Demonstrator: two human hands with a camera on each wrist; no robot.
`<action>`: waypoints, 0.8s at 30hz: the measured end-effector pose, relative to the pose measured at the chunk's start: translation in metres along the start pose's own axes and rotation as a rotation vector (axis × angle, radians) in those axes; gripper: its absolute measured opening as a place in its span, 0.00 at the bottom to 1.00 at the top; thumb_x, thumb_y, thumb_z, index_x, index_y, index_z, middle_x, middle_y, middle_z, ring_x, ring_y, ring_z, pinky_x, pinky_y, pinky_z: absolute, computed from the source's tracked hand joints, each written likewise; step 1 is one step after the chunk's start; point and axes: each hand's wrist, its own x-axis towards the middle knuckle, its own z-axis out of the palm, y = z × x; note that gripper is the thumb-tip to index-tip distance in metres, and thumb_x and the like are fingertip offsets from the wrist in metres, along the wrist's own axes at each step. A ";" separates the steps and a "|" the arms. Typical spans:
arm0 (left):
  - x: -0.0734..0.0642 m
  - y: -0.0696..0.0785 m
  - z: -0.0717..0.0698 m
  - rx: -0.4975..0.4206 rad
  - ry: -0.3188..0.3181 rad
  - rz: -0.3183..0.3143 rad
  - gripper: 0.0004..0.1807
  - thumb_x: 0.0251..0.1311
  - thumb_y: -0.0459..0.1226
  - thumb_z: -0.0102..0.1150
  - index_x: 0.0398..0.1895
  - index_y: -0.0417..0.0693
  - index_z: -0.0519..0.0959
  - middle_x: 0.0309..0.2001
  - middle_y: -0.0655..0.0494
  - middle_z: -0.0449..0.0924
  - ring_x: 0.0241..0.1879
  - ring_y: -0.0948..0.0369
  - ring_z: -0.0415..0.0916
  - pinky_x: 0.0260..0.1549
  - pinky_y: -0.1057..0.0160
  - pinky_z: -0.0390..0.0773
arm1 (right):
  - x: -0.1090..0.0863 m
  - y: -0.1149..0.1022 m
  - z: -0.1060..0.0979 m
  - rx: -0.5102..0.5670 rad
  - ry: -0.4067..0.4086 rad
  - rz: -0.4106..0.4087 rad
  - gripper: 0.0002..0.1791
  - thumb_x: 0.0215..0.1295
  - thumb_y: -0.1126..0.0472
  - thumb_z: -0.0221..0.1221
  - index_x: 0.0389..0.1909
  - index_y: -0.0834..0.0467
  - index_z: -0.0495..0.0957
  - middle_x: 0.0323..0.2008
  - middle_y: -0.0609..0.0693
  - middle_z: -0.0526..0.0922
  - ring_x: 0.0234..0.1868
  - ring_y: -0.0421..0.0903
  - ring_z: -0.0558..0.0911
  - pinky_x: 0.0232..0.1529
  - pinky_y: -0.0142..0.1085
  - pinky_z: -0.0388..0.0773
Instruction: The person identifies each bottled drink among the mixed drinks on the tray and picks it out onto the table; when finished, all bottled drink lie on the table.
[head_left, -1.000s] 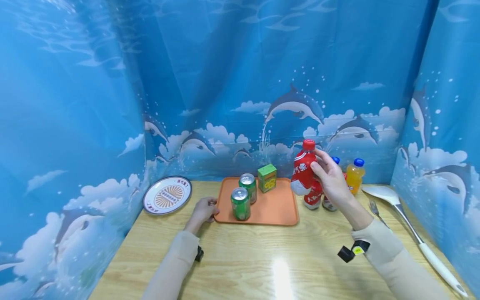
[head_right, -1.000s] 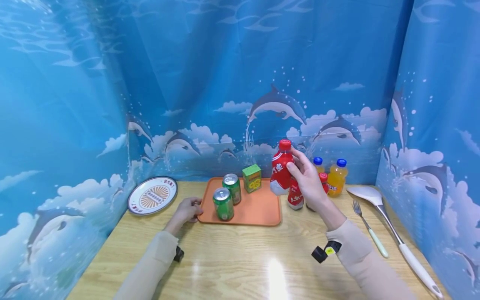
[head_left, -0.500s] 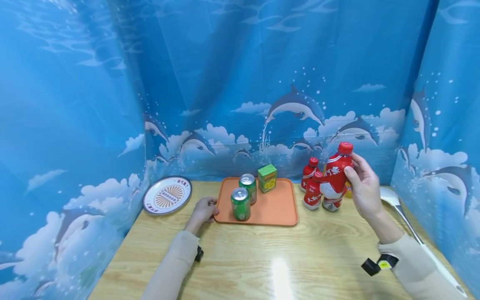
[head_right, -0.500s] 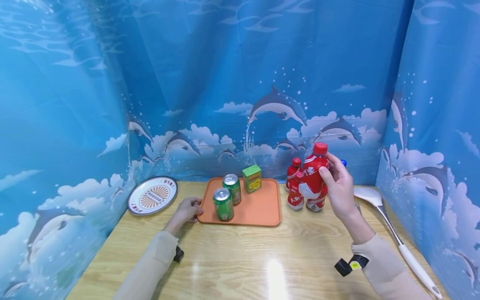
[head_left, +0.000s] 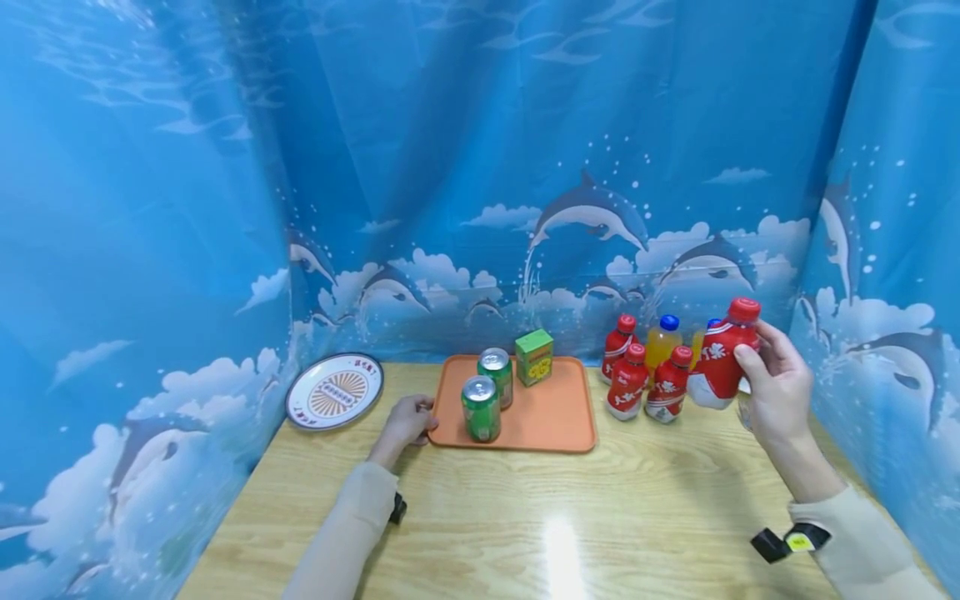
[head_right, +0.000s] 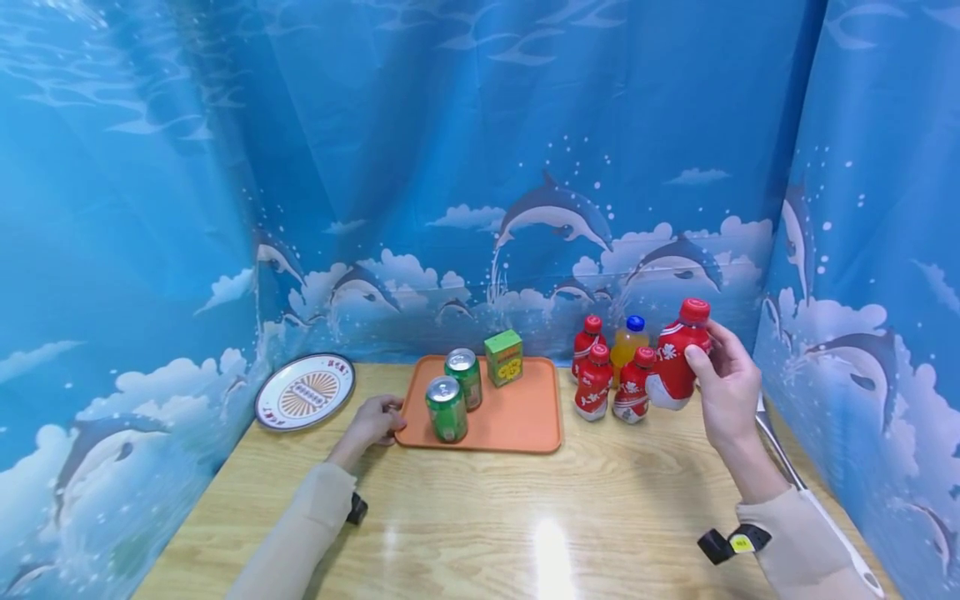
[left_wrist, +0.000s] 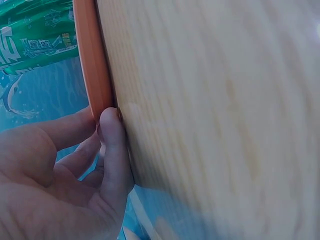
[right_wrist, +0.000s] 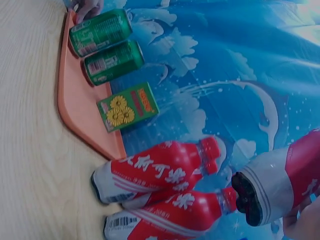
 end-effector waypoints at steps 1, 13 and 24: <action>0.000 0.000 0.000 0.001 0.000 0.000 0.26 0.69 0.27 0.56 0.70 0.40 0.75 0.43 0.45 0.82 0.33 0.59 0.81 0.24 0.67 0.84 | 0.001 0.002 -0.003 -0.005 0.022 -0.001 0.22 0.71 0.78 0.56 0.61 0.62 0.82 0.46 0.47 0.88 0.47 0.40 0.82 0.46 0.21 0.86; -0.002 0.000 -0.001 -0.013 0.007 0.009 0.25 0.69 0.27 0.58 0.69 0.39 0.76 0.44 0.44 0.83 0.32 0.59 0.81 0.23 0.68 0.83 | 0.007 0.024 -0.041 -0.681 0.093 0.028 0.30 0.67 0.62 0.69 0.71 0.54 0.77 0.46 0.23 0.79 0.40 0.25 0.79 0.39 0.10 0.77; -0.001 -0.001 0.000 -0.004 0.008 0.012 0.25 0.67 0.28 0.59 0.68 0.40 0.76 0.46 0.44 0.82 0.35 0.59 0.81 0.24 0.66 0.84 | 0.007 0.042 -0.055 -0.917 0.124 0.225 0.36 0.69 0.49 0.68 0.75 0.52 0.71 0.50 0.31 0.68 0.44 0.28 0.73 0.36 0.11 0.70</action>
